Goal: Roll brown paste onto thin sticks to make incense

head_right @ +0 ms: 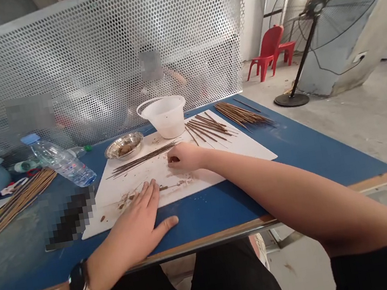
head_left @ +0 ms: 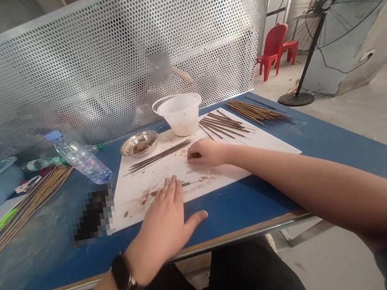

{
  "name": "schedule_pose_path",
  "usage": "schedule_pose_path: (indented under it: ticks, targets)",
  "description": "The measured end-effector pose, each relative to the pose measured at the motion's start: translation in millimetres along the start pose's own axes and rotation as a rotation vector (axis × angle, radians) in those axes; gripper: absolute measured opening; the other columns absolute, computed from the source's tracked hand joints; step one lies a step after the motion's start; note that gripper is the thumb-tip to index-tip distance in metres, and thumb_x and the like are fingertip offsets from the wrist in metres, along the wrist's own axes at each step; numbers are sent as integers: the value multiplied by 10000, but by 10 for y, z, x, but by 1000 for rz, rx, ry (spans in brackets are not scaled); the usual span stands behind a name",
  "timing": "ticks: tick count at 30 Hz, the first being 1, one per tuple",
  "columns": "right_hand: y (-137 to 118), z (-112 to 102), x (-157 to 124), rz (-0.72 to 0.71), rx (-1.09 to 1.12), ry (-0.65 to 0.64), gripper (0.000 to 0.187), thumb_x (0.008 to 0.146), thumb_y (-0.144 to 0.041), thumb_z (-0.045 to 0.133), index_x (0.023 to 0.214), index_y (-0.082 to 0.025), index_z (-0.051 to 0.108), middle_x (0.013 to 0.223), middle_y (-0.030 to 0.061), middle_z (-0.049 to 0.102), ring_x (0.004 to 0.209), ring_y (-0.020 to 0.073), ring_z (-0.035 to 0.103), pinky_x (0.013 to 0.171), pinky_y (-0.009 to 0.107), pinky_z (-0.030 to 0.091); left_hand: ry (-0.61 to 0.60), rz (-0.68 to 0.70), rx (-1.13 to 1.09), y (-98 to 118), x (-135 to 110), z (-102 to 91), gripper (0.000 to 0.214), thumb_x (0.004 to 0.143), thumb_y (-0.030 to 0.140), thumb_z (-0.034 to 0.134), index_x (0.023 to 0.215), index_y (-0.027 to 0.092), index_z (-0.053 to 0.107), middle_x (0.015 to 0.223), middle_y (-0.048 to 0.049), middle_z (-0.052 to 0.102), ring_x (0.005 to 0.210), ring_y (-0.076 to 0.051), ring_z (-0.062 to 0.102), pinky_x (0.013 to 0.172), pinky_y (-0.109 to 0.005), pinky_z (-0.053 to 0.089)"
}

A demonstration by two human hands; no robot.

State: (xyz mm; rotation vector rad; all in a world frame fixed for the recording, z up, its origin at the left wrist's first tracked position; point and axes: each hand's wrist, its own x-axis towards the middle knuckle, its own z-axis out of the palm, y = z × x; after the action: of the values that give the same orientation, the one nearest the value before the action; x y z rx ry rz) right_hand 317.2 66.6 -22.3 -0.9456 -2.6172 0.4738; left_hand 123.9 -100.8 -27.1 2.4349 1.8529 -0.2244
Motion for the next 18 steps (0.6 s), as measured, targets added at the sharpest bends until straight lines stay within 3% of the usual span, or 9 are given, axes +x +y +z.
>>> schedule_pose_path:
  ticks: [3,5,10,14,16,18]
  targets:
    - [-9,14,1,18,9,-3,116,896,-160,656,892,-152,771,887,79,772,741,183,617,682,294,434,34,-15,-40,60,-210,78,1161,953,881,234,1706,-1,185,1760,-210,77,1632,-409,150,1298,-566,307]
    - [6,37,3,21,21,30,148,856,-92,667,932,-147,782,933,91,766,785,194,637,718,295,465,46,-17,-62,45,-189,90,1155,956,878,235,1711,6,166,1762,-209,81,1634,-403,154,1302,-561,300]
    - [103,91,21,52,52,234,446,774,83,553,1068,-146,798,1105,130,700,914,223,658,813,327,517,39,-7,-71,-139,290,-28,1127,987,835,183,1694,-43,171,1763,-235,106,1647,-378,124,1326,-532,216]
    - [191,74,23,63,104,370,508,706,103,509,1004,-178,811,1105,110,669,894,218,650,803,340,523,-26,0,-63,-260,676,-129,1109,998,804,201,1689,-62,152,1768,-247,57,1650,-388,93,1331,-518,165]
    - [219,60,19,45,142,405,487,674,88,516,950,-185,810,1095,100,671,852,209,638,792,345,524,-26,-12,-46,-254,686,-136,1093,1007,790,203,1687,-65,152,1765,-256,56,1651,-385,87,1328,-516,167]
    - [227,54,15,36,173,426,458,651,68,520,906,-188,801,1080,95,678,825,205,625,783,353,526,-3,-30,-36,-201,545,-116,1081,1013,784,213,1685,-62,173,1758,-263,84,1648,-382,115,1325,-519,187]
